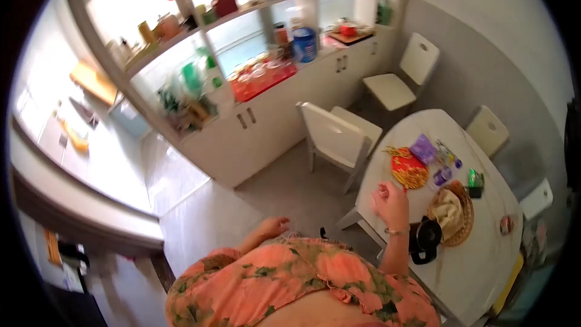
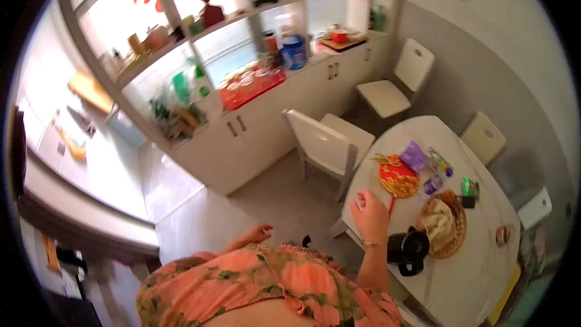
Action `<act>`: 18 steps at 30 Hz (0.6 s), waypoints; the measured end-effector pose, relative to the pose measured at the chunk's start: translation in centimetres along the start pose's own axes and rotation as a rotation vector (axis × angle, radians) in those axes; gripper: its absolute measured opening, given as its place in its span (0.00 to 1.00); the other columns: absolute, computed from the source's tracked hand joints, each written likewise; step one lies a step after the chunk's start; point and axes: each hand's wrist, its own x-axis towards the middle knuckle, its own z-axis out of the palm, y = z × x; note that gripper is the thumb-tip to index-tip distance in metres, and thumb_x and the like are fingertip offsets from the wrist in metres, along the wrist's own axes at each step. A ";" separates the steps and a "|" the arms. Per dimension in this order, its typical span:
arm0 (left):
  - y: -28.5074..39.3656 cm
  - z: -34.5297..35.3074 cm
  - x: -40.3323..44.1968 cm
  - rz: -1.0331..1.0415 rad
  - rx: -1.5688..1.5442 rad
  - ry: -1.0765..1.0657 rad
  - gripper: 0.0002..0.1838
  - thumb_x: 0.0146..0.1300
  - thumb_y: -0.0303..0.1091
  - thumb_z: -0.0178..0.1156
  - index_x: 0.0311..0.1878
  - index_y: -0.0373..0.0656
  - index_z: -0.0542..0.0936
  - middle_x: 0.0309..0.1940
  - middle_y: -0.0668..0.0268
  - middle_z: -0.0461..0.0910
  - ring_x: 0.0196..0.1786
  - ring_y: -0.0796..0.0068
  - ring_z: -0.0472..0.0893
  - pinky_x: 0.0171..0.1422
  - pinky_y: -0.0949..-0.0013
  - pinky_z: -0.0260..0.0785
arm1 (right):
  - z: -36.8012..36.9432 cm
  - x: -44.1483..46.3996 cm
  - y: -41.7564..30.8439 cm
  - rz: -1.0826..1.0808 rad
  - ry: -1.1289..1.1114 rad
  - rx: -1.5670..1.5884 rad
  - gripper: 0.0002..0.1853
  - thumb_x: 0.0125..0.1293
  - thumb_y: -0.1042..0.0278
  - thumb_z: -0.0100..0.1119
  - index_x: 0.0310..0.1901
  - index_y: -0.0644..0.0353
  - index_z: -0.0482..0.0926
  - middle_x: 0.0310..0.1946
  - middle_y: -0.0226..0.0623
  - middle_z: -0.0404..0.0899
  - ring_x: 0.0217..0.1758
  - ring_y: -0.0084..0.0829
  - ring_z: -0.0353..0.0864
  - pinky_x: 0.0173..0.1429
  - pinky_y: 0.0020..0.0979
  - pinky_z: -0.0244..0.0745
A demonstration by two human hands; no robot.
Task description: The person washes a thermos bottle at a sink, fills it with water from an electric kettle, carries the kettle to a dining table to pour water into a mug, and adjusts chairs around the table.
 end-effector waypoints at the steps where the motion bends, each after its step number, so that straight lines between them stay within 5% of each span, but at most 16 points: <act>1: 0.3 -1.7 -0.4 0.000 0.036 0.045 0.22 0.61 0.46 0.60 0.56 0.45 0.78 0.48 0.56 0.81 0.47 0.56 0.82 0.52 0.57 0.73 | 1.8 1.5 -1.2 -0.076 -0.015 0.014 0.17 0.56 0.61 0.66 0.44 0.61 0.79 0.35 0.40 0.83 0.38 0.40 0.82 0.43 0.37 0.76; 3: 0.9 -5.5 -1.2 -0.030 0.056 0.093 0.22 0.60 0.45 0.60 0.56 0.45 0.78 0.49 0.55 0.81 0.47 0.55 0.82 0.52 0.57 0.73 | 4.9 4.8 -3.7 -0.045 -0.160 -0.036 0.20 0.56 0.61 0.66 0.48 0.61 0.77 0.42 0.43 0.81 0.45 0.41 0.80 0.49 0.38 0.75; 9: -2.2 -10.9 -0.9 -0.059 -0.156 0.179 0.22 0.61 0.46 0.61 0.55 0.44 0.78 0.47 0.56 0.82 0.47 0.58 0.82 0.52 0.60 0.74 | 14.4 14.7 -0.8 -0.325 0.041 -0.306 0.24 0.56 0.59 0.66 0.51 0.63 0.74 0.49 0.48 0.77 0.54 0.45 0.76 0.58 0.40 0.71; 13: -1.7 -13.0 0.0 -0.096 -0.210 0.204 0.22 0.61 0.45 0.61 0.55 0.43 0.78 0.46 0.56 0.82 0.47 0.60 0.82 0.52 0.61 0.73 | 19.5 19.4 3.5 -0.010 -0.165 0.005 0.26 0.59 0.59 0.64 0.57 0.61 0.70 0.46 0.41 0.78 0.52 0.39 0.77 0.55 0.37 0.72; 15: -1.4 -14.2 1.4 -0.119 -0.303 0.172 0.24 0.61 0.45 0.61 0.56 0.41 0.76 0.47 0.56 0.81 0.48 0.61 0.81 0.53 0.62 0.73 | 22.1 20.1 5.0 0.462 -0.248 0.893 0.27 0.63 0.53 0.63 0.58 0.61 0.70 0.42 0.36 0.78 0.48 0.36 0.78 0.53 0.35 0.74; 16: -1.3 -14.8 2.4 -0.124 -0.308 0.175 0.24 0.61 0.45 0.61 0.56 0.41 0.76 0.47 0.56 0.81 0.48 0.61 0.81 0.53 0.62 0.73 | 22.5 20.3 4.8 0.463 -0.255 0.890 0.27 0.63 0.53 0.63 0.58 0.61 0.70 0.42 0.36 0.78 0.48 0.36 0.78 0.53 0.35 0.74; 18: -0.6 -16.4 4.6 -0.093 -0.327 0.161 0.27 0.61 0.44 0.61 0.60 0.41 0.73 0.50 0.55 0.80 0.50 0.61 0.80 0.53 0.61 0.72 | 23.1 20.0 3.4 0.885 -0.006 1.449 0.30 0.65 0.48 0.60 0.58 0.62 0.68 0.38 0.34 0.77 0.43 0.34 0.78 0.50 0.34 0.74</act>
